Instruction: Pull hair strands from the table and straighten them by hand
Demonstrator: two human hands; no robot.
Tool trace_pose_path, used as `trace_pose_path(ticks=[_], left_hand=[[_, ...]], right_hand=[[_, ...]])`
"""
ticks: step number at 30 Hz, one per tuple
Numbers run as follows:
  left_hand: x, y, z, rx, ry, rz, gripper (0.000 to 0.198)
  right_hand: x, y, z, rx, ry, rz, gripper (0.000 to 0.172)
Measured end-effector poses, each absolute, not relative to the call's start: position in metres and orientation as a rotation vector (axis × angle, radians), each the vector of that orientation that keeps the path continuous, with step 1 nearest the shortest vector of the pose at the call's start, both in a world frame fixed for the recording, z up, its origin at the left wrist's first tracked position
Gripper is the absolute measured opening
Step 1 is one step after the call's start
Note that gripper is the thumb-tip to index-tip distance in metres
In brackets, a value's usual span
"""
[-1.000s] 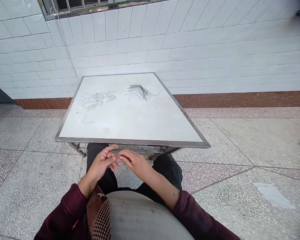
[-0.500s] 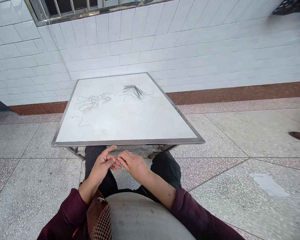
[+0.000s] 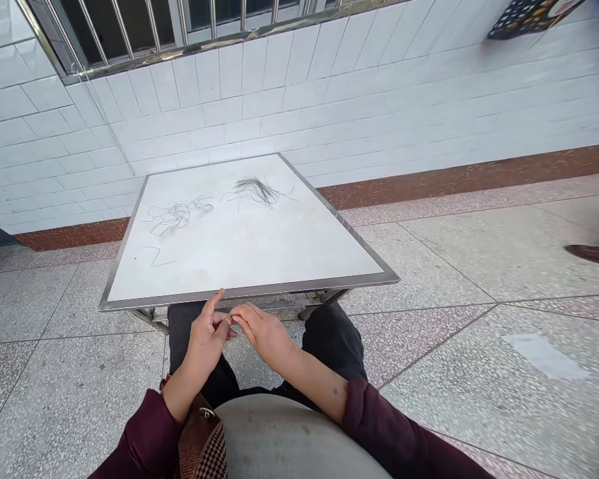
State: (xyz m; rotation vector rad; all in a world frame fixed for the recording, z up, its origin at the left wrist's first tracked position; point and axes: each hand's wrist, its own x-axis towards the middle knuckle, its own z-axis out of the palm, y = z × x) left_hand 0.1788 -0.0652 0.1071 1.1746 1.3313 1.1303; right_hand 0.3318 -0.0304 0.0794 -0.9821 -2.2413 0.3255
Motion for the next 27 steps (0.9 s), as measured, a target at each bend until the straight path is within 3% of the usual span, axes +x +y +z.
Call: trace_pose_path(ticks=[7, 18, 27], left_hand=[[0.175, -0.066, 0.111, 1.125, 1.316, 1.191, 0.066], [0.179, -0.067, 0.109, 0.897, 1.240, 1.338, 0.072], [0.174, -0.065, 0.104, 0.984, 1.354, 1.257, 0.052]], right_hand=[[0.335, -0.030, 0.081, -0.989, -2.058, 0.615, 0.014], [0.336, -0.034, 0.090, -0.837, -2.226, 0.263, 0.018], [0.332, -0.040, 0.087, -0.862, -2.295, 0.122, 0.022]])
